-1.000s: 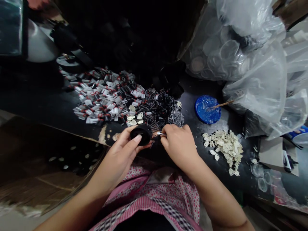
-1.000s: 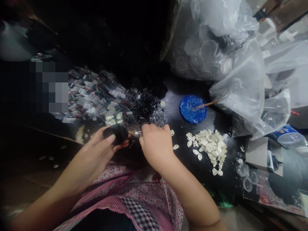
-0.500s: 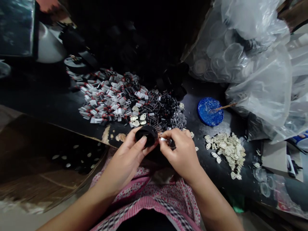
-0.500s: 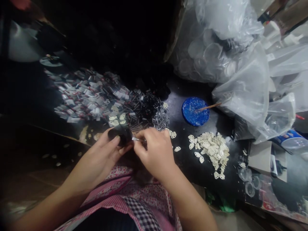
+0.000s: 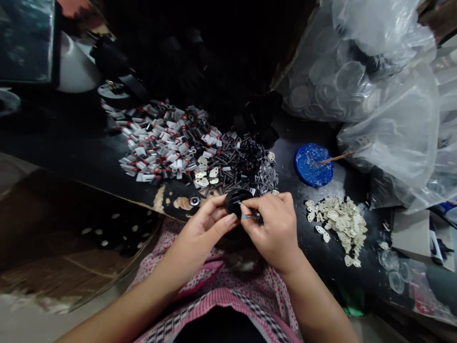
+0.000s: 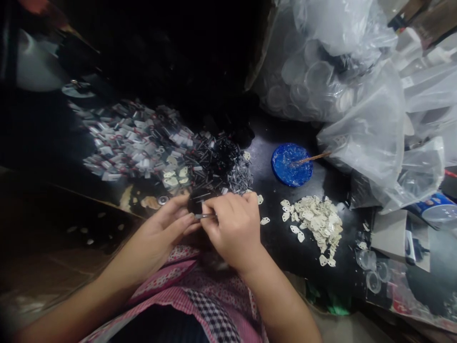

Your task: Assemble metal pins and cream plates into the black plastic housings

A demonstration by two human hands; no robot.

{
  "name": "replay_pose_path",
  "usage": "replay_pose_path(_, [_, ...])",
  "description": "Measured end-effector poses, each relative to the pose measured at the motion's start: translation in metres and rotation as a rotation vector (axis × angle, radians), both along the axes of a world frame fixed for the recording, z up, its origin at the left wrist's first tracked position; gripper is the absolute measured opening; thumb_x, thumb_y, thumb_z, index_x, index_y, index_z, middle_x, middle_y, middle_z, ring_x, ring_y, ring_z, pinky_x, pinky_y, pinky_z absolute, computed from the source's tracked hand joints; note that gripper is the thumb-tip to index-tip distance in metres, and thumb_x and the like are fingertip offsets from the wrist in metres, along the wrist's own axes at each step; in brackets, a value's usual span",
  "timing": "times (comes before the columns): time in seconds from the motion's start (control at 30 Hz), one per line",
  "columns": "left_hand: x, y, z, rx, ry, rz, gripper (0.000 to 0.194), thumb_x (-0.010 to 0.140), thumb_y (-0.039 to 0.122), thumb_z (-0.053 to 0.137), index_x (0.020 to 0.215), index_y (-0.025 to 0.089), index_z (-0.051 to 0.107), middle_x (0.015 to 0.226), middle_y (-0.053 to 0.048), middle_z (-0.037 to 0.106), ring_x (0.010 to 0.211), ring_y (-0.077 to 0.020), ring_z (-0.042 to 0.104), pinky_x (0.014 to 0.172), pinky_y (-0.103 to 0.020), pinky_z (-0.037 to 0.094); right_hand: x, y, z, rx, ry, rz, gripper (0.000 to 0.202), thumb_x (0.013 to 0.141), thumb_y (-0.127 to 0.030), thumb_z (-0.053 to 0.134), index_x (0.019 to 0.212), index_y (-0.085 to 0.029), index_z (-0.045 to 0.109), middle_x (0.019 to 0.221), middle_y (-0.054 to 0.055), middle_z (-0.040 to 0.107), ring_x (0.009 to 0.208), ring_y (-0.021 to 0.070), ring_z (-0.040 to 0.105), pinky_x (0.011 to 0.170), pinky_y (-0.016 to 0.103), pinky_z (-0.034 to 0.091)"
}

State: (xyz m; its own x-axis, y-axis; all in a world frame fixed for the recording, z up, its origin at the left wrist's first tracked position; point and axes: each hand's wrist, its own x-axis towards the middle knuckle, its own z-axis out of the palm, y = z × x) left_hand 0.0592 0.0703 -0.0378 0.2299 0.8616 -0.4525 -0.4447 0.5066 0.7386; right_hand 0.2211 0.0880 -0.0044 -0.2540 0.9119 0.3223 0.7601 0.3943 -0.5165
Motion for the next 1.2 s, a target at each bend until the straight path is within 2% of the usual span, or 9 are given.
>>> replay_pose_path(0.23, [-0.0032,0.003,0.0072,0.097,0.235,-0.073,0.03,0.085,0.032,0.076,0.114,0.027,0.069,0.121,-0.004,0.074,0.116,-0.0248,0.068,0.104,-0.038,0.051,0.0021,0.0,0.0046,-0.024,-0.151,0.046,0.016,0.093,-0.018,0.058,0.077,-0.019,0.062,0.07,-0.001,0.067,0.065,0.0145,0.057,0.074,0.034,0.03])
replay_pose_path(0.5, [-0.0034,0.0045,0.0037,0.056,0.174,-0.078,0.03,0.084,0.033,0.077,0.113,0.026,0.069,0.114,-0.005,0.076,0.108,-0.0258,0.071,0.096,-0.038,0.056,0.0018,-0.0011,0.0017,-0.025,-0.151,0.005,0.017,0.094,-0.018,0.055,0.079,-0.019,0.062,0.071,0.0,0.067,0.067,0.0151,0.059,0.076,0.033,0.031])
replay_pose_path(0.73, [-0.0031,0.0061,0.004,0.028,0.152,-0.078,0.029,0.083,0.033,0.078,0.11,0.026,0.07,0.113,-0.004,0.077,0.107,-0.0238,0.071,0.098,-0.036,0.053,0.0054,0.0016,0.0012,-0.023,-0.185,0.141,0.021,0.096,-0.019,0.052,0.078,-0.019,0.062,0.069,0.0,0.064,0.065,0.0149,0.053,0.072,0.034,0.028])
replay_pose_path(1.03, [-0.0009,0.0058,0.0052,0.019,0.134,-0.079,0.029,0.084,0.035,0.077,0.111,0.026,0.07,0.109,-0.004,0.078,0.105,-0.0241,0.072,0.095,-0.036,0.056,0.0032,-0.0032,-0.0024,-0.01,-0.053,0.018,0.018,0.096,-0.02,0.055,0.08,-0.02,0.063,0.07,-0.001,0.068,0.066,0.0142,0.059,0.076,0.033,0.032])
replay_pose_path(1.2, [-0.0031,0.0054,0.0062,0.069,0.212,-0.098,0.028,0.084,0.033,0.076,0.111,0.027,0.07,0.113,-0.005,0.078,0.109,-0.0258,0.072,0.098,-0.038,0.056,0.0044,-0.0015,-0.0037,-0.023,-0.07,0.056,0.017,0.095,-0.019,0.056,0.079,-0.019,0.062,0.07,-0.001,0.067,0.065,0.0145,0.059,0.075,0.033,0.03])
